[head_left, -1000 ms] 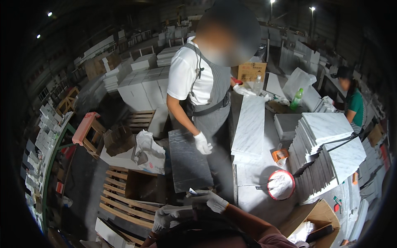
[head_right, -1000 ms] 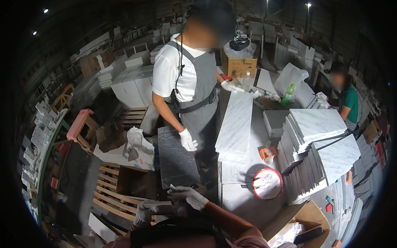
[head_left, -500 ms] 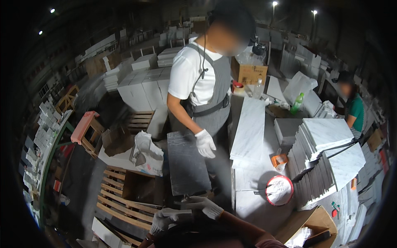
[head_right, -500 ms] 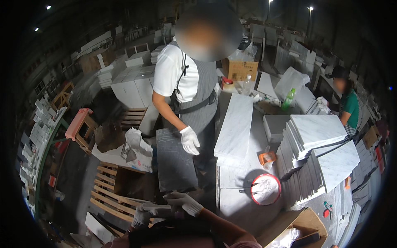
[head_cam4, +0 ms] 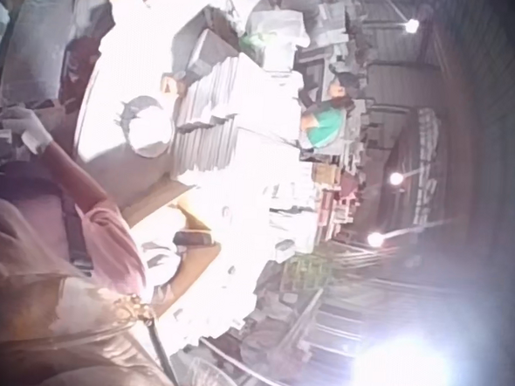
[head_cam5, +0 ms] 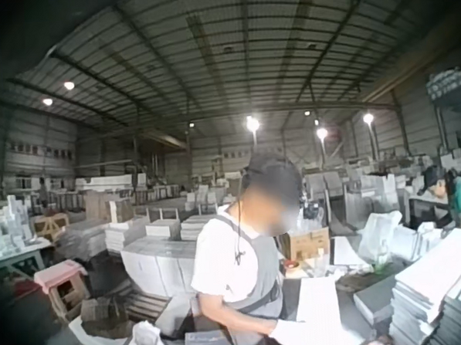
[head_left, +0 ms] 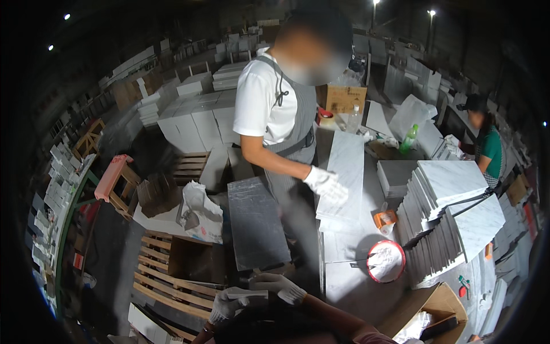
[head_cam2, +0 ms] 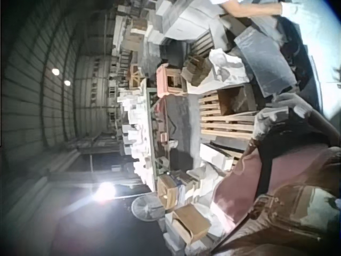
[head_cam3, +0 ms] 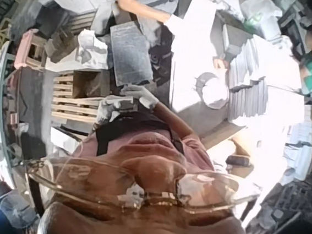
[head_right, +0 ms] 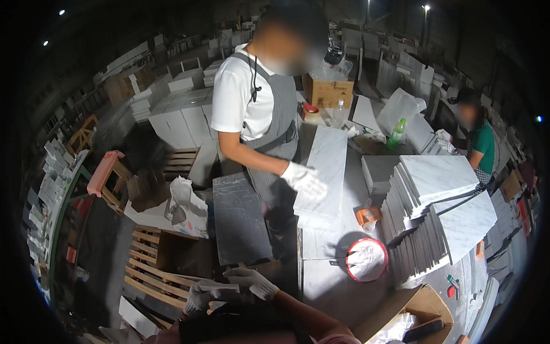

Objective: The person repeatedly picks up white rectangular tiles, rubs their edges with a small abrasive block, and stacks them on a table. The person also moves between stacks and handles tiles one at a time.

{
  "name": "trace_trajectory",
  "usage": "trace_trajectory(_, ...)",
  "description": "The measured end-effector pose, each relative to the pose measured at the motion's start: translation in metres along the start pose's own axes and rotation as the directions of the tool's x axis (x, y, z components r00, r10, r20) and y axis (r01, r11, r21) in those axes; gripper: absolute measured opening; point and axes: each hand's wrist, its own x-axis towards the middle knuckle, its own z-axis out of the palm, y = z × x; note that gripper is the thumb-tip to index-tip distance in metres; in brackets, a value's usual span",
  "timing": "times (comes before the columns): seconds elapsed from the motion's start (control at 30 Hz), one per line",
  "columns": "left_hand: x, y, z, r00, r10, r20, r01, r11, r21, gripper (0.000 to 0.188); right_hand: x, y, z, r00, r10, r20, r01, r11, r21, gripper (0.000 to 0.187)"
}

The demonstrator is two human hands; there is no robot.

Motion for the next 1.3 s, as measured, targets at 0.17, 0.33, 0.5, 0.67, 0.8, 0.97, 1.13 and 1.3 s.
trace_trajectory(0.17,-0.006,0.007,0.006,0.995,-0.095,-0.005,0.094,0.994,-0.054,0.027,-0.005,-0.012,0.003,0.993,-0.121,-0.009,0.12,0.992,-0.026,0.034)
trace_trajectory(0.33,-0.005,0.003,0.002,0.999,-0.046,0.003,0.046,0.997,0.056,0.03,0.001,-0.003,0.004,0.999,-0.036,0.017,0.035,0.999,0.029,0.038)
trace_trajectory(0.5,-0.004,0.005,-0.001,0.997,0.075,0.026,-0.077,0.993,0.092,0.029,0.009,0.016,0.003,0.992,-0.12,0.024,0.121,0.993,-0.014,0.04)
trace_trajectory(0.67,-0.007,0.018,0.006,0.997,0.07,0.009,-0.071,0.996,0.05,0.026,0.002,-0.002,0.007,0.997,-0.063,0.037,0.064,0.998,-0.025,0.038)
trace_trajectory(0.8,-0.011,0.003,0.001,0.999,0.037,-0.015,-0.036,0.999,0.019,0.026,0.001,-0.011,0.014,0.998,-0.062,0.032,0.064,0.995,-0.074,0.037)
trace_trajectory(0.97,-0.016,0.001,-0.005,0.985,0.17,0.043,-0.175,0.948,0.265,0.028,-0.001,-0.018,0.019,0.996,0.072,0.051,-0.072,0.997,0.003,0.035)
trace_trajectory(1.13,-0.028,0.002,-0.002,0.994,0.093,-0.048,-0.087,0.989,0.119,0.024,0.004,0.002,0.021,0.998,0.007,0.068,-0.001,0.996,-0.087,0.037)
trace_trajectory(1.3,-0.03,-0.01,-0.004,0.995,0.065,-0.076,-0.063,0.997,0.035,0.023,0.01,-0.005,0.03,0.993,0.104,0.048,-0.105,0.994,0.018,0.039)
